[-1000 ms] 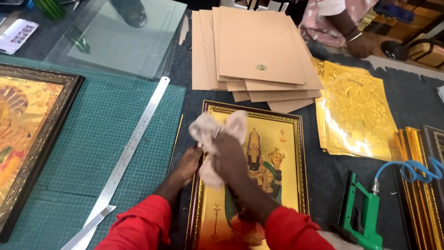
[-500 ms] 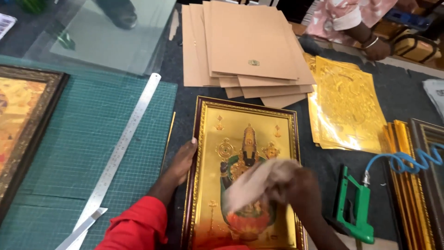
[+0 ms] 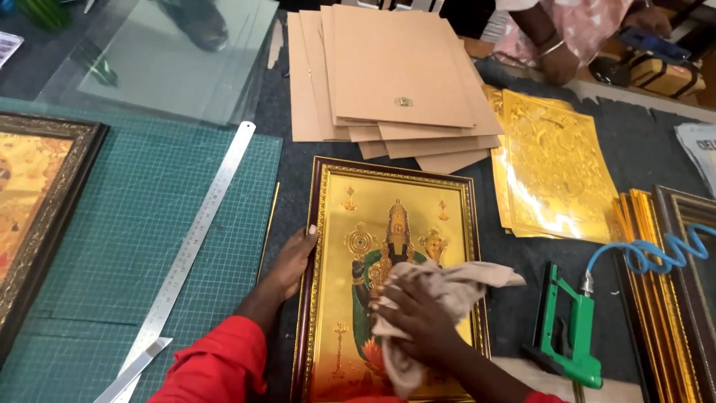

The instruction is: Assembling a picture frame with artwork, glass, and backing using a pneumatic point driver.

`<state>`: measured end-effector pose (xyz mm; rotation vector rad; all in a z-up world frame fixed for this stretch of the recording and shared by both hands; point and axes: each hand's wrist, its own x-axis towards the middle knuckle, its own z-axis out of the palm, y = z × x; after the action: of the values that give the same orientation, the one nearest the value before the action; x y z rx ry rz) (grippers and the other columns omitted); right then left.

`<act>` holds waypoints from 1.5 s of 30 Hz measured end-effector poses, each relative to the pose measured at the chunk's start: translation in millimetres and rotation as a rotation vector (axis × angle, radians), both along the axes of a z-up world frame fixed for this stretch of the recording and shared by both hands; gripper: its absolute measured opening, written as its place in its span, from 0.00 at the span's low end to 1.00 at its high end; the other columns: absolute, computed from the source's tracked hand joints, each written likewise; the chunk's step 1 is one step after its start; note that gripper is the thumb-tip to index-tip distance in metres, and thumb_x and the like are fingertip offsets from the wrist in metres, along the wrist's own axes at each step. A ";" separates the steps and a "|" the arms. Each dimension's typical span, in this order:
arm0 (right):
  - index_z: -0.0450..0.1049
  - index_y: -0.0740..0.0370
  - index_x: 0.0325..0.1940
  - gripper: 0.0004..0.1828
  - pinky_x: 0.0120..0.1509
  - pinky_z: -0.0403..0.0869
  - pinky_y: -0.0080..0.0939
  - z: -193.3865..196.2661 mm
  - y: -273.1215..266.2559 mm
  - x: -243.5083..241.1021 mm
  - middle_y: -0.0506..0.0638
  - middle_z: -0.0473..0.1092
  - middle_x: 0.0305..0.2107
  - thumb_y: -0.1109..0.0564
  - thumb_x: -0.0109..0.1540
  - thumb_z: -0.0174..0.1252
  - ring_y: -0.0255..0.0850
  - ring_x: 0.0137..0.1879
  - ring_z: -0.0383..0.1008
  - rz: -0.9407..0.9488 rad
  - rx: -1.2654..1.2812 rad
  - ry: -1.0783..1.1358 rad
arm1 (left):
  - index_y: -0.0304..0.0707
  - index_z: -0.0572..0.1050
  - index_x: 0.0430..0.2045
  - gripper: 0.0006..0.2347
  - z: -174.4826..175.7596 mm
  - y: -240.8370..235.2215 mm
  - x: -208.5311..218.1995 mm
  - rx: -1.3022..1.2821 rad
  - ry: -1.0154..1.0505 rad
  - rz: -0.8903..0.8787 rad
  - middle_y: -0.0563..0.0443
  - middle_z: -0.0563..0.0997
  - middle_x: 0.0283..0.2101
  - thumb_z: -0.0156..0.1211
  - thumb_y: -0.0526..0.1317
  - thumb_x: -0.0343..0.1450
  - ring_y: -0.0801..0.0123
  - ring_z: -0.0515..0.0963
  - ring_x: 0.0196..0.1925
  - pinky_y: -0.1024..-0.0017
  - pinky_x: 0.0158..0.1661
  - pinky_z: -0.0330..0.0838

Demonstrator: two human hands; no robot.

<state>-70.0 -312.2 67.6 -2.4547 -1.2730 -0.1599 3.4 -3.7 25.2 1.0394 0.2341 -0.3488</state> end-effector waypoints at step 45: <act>0.60 0.72 0.70 0.42 0.77 0.56 0.61 19.8 145.3 110.7 0.69 0.61 0.63 0.49 0.57 0.65 0.63 0.71 0.58 -0.368 0.111 -0.124 | 0.36 0.62 0.66 0.24 -35.2 13.3 1.7 -0.110 -0.024 -0.077 0.44 0.78 0.54 0.52 0.48 0.76 0.65 0.80 0.52 0.65 0.52 0.78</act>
<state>40.6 -166.9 87.4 -2.5902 -0.8188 -0.4722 5.1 9.6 -9.9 0.9449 0.1517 -0.4143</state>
